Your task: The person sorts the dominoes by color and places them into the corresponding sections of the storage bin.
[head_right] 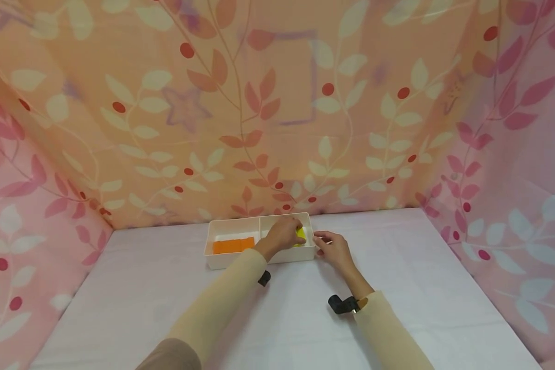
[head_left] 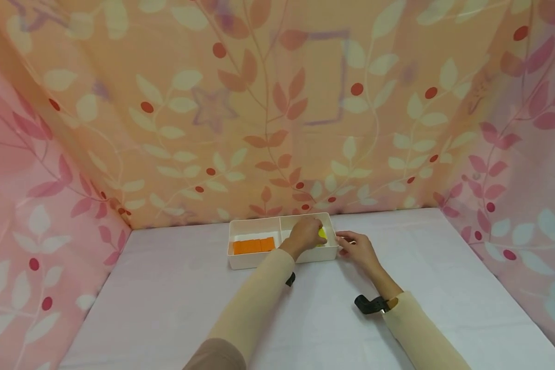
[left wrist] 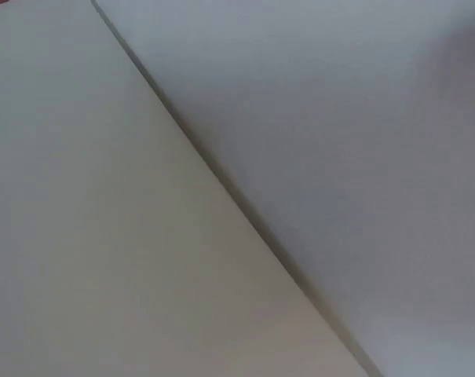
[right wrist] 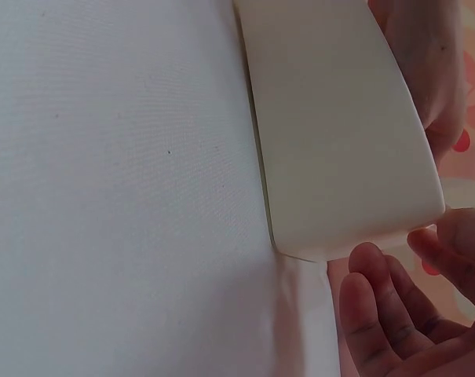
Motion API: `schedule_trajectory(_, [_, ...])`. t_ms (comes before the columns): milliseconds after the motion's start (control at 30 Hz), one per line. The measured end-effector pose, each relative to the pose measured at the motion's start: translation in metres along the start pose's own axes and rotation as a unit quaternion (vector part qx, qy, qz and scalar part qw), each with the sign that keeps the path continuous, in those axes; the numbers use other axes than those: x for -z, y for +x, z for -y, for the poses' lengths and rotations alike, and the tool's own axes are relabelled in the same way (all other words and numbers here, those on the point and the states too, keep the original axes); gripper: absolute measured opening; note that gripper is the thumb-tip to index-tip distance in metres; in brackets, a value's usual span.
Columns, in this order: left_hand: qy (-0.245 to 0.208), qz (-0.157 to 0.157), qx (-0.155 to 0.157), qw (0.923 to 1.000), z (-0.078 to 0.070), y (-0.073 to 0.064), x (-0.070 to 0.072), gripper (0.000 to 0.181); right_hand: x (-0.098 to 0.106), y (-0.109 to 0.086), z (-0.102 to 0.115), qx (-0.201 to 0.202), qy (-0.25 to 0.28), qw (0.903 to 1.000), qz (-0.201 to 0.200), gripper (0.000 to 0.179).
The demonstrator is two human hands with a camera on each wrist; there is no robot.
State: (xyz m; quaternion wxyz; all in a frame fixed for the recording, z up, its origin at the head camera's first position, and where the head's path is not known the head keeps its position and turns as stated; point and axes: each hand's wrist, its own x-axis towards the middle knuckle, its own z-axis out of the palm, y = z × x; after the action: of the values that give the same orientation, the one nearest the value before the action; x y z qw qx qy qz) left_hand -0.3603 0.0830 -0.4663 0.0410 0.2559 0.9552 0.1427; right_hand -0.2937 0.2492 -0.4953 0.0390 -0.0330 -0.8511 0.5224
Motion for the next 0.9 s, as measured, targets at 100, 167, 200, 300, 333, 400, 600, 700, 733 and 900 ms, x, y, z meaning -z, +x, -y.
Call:
schedule_trajectory(100, [-0.006,0.012,0.000,0.9999,-0.002,0.004,0.000,0.037,0.000,-0.001,0.001,-0.002,-0.002,1.0000,0.001,0.033])
schedule_trajectory(167, [-0.007,0.012,-0.005,0.9999,0.000,0.012,-0.007,0.033,0.000,-0.002,0.002,-0.003,-0.001,1.0000,0.002,0.033])
schedule_trajectory(200, [-0.013,0.016,-0.005,0.9998,0.000,0.014,-0.008,0.031,0.001,-0.002,0.002,-0.004,0.001,1.0000,0.002,0.033])
schedule_trajectory(300, [-0.034,0.030,-0.002,0.9989,-0.001,0.019,-0.010,0.027,0.001,-0.001,0.003,-0.008,0.008,0.9999,0.003,0.034])
schedule_trajectory(333, [-0.041,0.033,0.002,0.9986,-0.001,0.020,-0.010,0.027,0.002,-0.001,0.003,-0.009,0.009,0.9999,0.004,0.034])
schedule_trajectory(400, [-0.055,0.045,0.016,0.9974,-0.004,0.017,-0.005,0.026,0.002,0.000,0.003,-0.009,0.013,0.9999,0.004,0.035])
schedule_trajectory(600, [-0.052,0.047,0.022,0.9973,-0.006,0.015,-0.006,0.025,0.001,0.000,0.003,0.008,0.015,0.9998,0.007,0.034])
schedule_trajectory(700, [-0.051,0.046,0.017,0.9975,-0.006,0.012,-0.006,0.021,0.001,0.000,0.003,0.009,0.016,0.9998,0.009,0.033])
schedule_trajectory(733, [-0.052,0.049,0.016,0.9973,-0.006,0.012,-0.006,0.020,0.001,0.000,0.003,0.009,0.017,0.9998,0.010,0.033])
schedule_trajectory(900, [-0.059,0.055,0.004,0.9968,-0.004,0.011,-0.006,0.020,0.001,-0.001,0.003,0.006,0.013,0.9998,0.012,0.033])
